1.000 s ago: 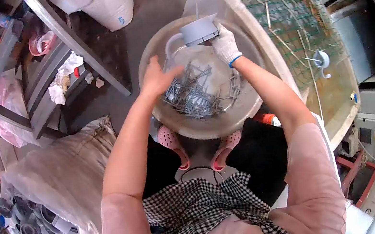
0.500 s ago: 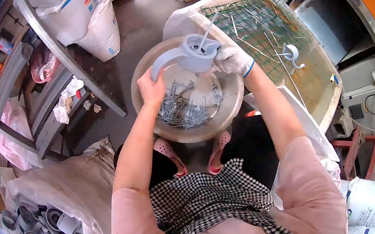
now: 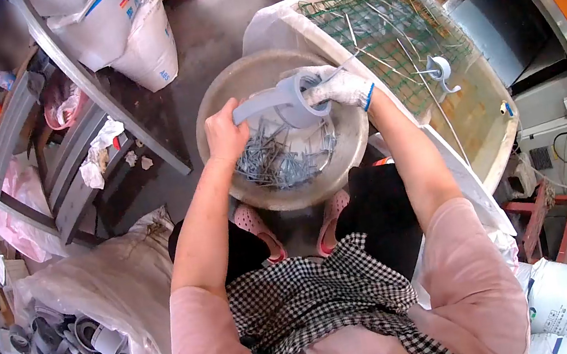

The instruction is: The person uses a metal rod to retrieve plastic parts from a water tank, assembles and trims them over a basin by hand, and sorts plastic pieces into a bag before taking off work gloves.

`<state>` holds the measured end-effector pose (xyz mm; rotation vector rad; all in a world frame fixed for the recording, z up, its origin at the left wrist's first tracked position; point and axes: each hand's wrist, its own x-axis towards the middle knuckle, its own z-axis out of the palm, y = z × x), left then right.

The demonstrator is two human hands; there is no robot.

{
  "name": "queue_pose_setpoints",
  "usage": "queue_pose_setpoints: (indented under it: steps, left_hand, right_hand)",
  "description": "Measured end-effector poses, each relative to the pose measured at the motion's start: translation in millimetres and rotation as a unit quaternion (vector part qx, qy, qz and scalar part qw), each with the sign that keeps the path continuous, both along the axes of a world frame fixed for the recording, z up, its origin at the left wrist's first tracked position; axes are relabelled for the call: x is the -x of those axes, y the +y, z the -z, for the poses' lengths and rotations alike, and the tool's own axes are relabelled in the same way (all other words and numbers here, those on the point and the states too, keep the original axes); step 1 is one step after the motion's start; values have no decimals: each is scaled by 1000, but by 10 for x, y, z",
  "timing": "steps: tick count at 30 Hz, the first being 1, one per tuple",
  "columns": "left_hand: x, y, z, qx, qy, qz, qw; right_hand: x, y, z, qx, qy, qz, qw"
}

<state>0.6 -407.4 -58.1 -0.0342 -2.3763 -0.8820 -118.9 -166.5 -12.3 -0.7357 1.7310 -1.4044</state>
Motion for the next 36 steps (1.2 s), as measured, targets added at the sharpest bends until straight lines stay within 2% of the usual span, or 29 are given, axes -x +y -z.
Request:
queue_pose_setpoints:
  steps: [3,4,5,7,9,11,12,13,14,17,19,21,24,26,28,29,30,32,33,34,36]
  left_hand:
    - [16,-35,-38,-1,-21,-25,999]
    - [13,-32,-58,-5,-40,-4,999]
    - [9,-28,-78,-8,-58,18,998]
    - [-29,13,-140,4,-96,34,995]
    - [-56,22,-115,12,-137,47,989]
    - [-24,18,-34,34,-131,-5,991]
    - [-21,54,1,33,-130,-6,991]
    - [-31,113,34,54,-132,-16,990]
    - [-47,146,44,76,-135,-25,988]
    - [-21,161,17,88,-153,-43,983]
    - [-9,129,-16,76,-148,-51,985]
    - [5,81,-23,64,-144,-55,986]
    - [46,48,-71,62,-190,-103,974]
    - [52,63,-61,53,-171,-124,976]
    - [83,64,-29,50,-159,-162,973]
    - [110,60,-10,50,-160,-156,973]
    - [153,50,15,0,-122,-157,980]
    - [201,58,-82,-86,-77,-138,984]
    - [213,75,-128,-118,-80,-133,981]
    - [229,87,-131,-108,-78,-133,982]
    - [261,163,-161,-111,-72,-123,984]
  right_hand:
    - [-56,-76,116,24,-29,58,998]
    - [-70,-85,111,-3,-53,104,993]
    - [-34,-72,171,-3,-53,104,993]
    - [53,-46,369,-30,34,38,998]
    - [19,-90,432,-26,44,37,998]
    - [-33,-164,381,-71,199,71,975]
    - [13,-229,484,-150,273,106,944]
    - [148,-228,739,-149,273,107,944]
    - [316,-232,1076,-119,203,157,959]
    - [142,-268,700,-158,257,189,934]
    - [22,-245,336,-146,328,119,926]
    - [-2,-100,87,-117,121,107,980]
    - [183,161,292,-49,131,214,967]
    - [215,213,272,-24,117,265,957]
    - [188,215,117,-37,22,325,945]
    - [212,227,177,-39,21,330,943]
    - [287,237,287,-48,66,327,942]
    - [181,158,144,-71,164,312,933]
    - [253,136,318,-23,166,303,938]
    - [148,113,160,-72,298,272,912]
    - [-98,-6,-94,-5,246,270,931]
